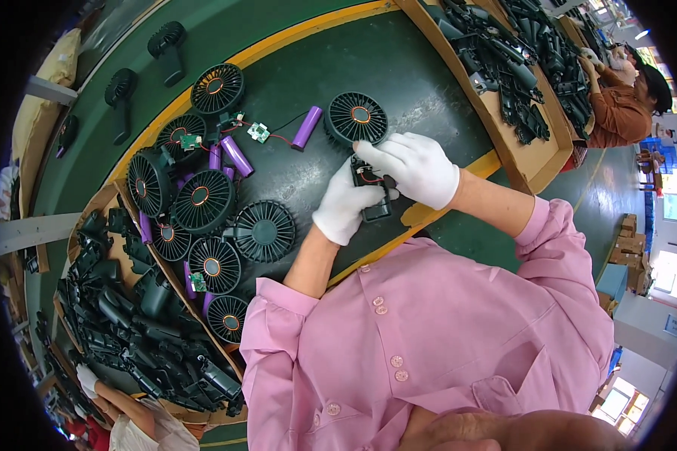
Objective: The person assembles portable mini fans by inserting batteries and fan head assemblies into handle casings and snapping the covers closed by hand. They place the assembled fans onto the conveyor belt.
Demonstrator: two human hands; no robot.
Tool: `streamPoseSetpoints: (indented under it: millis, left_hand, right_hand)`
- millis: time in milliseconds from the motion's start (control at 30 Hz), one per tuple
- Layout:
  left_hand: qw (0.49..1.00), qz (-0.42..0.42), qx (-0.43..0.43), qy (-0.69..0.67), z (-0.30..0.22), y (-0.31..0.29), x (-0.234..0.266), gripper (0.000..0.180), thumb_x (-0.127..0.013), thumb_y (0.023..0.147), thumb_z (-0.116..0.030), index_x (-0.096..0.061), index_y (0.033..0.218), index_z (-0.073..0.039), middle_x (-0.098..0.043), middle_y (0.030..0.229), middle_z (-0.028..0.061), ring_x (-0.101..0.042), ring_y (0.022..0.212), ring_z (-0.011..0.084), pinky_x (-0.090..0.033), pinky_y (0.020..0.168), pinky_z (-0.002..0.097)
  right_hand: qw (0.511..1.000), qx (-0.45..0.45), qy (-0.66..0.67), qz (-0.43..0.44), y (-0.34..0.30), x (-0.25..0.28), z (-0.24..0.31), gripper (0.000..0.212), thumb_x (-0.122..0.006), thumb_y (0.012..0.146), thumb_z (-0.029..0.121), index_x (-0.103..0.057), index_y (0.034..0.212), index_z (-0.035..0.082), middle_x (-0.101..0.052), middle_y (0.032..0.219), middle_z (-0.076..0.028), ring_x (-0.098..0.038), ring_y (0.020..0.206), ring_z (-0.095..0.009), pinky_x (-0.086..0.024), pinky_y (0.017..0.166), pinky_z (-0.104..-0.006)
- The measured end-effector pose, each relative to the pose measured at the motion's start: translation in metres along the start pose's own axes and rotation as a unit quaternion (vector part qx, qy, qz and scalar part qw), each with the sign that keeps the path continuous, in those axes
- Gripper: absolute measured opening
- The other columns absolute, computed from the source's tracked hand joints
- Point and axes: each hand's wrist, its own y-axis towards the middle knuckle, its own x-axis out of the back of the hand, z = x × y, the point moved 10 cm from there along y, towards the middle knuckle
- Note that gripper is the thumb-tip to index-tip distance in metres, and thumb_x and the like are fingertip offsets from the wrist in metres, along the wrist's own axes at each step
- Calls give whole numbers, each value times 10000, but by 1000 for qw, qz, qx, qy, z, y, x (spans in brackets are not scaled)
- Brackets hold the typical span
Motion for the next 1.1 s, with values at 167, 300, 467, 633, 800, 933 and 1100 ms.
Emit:
streamPoseSetpoints:
  millis: [167,300,467,633,800,933,1100]
  left_hand:
    - [968,54,68,-237,10,1,-10,365,-568,874,-158,-508,1187,21,-628,1009,124,-651,872,235,-556,790,367]
    - [993,-65,73,-61,5,0,-3,312,-518,935,-229,-545,1130,13,-636,959,111,-655,793,212,-574,680,346]
    - [983,-81,28,-163,4,-2,0,296,-523,938,-235,-548,1110,5,-650,927,133,-655,764,212,-570,680,338]
    - [976,-146,-7,-161,12,2,14,288,-534,945,-253,-563,1098,-11,-635,999,158,-652,857,264,-549,770,392]
    - [975,-120,4,-189,13,3,7,269,-556,939,-241,-550,1073,-7,-630,983,170,-642,845,277,-539,766,390]
    - [973,-121,4,-196,17,3,8,256,-566,934,-219,-525,1084,-16,-624,970,172,-640,840,282,-541,758,397]
    - [976,-143,2,-165,16,4,12,257,-558,936,-222,-517,1093,-22,-621,975,163,-637,850,276,-541,759,394]
  right_hand:
    - [997,-70,40,0,-5,0,-11,650,-669,659,28,-487,1283,32,-583,774,-87,-601,693,-271,-497,635,-358]
    - [980,-173,86,46,-8,-3,-19,564,-654,730,26,-507,1275,49,-603,798,-126,-621,765,-312,-505,677,-384]
    - [958,-209,195,-4,-18,27,-20,365,-644,780,54,-600,1142,27,-612,798,-146,-625,774,-332,-500,672,-392]
    - [980,-191,-42,-32,-24,39,17,278,-679,761,129,-606,1028,99,-546,642,-59,-599,570,-219,-458,493,-335]
    - [984,-153,-80,-40,-25,22,31,352,-708,694,151,-627,1029,80,-527,558,-23,-556,478,-178,-435,467,-303]
    - [986,-141,-83,-24,-19,9,35,310,-695,695,173,-626,985,89,-564,571,-11,-560,459,-168,-435,462,-288]
    - [986,-128,-103,-28,-21,-4,34,357,-713,701,225,-609,1012,84,-573,603,-16,-585,501,-165,-457,493,-282]
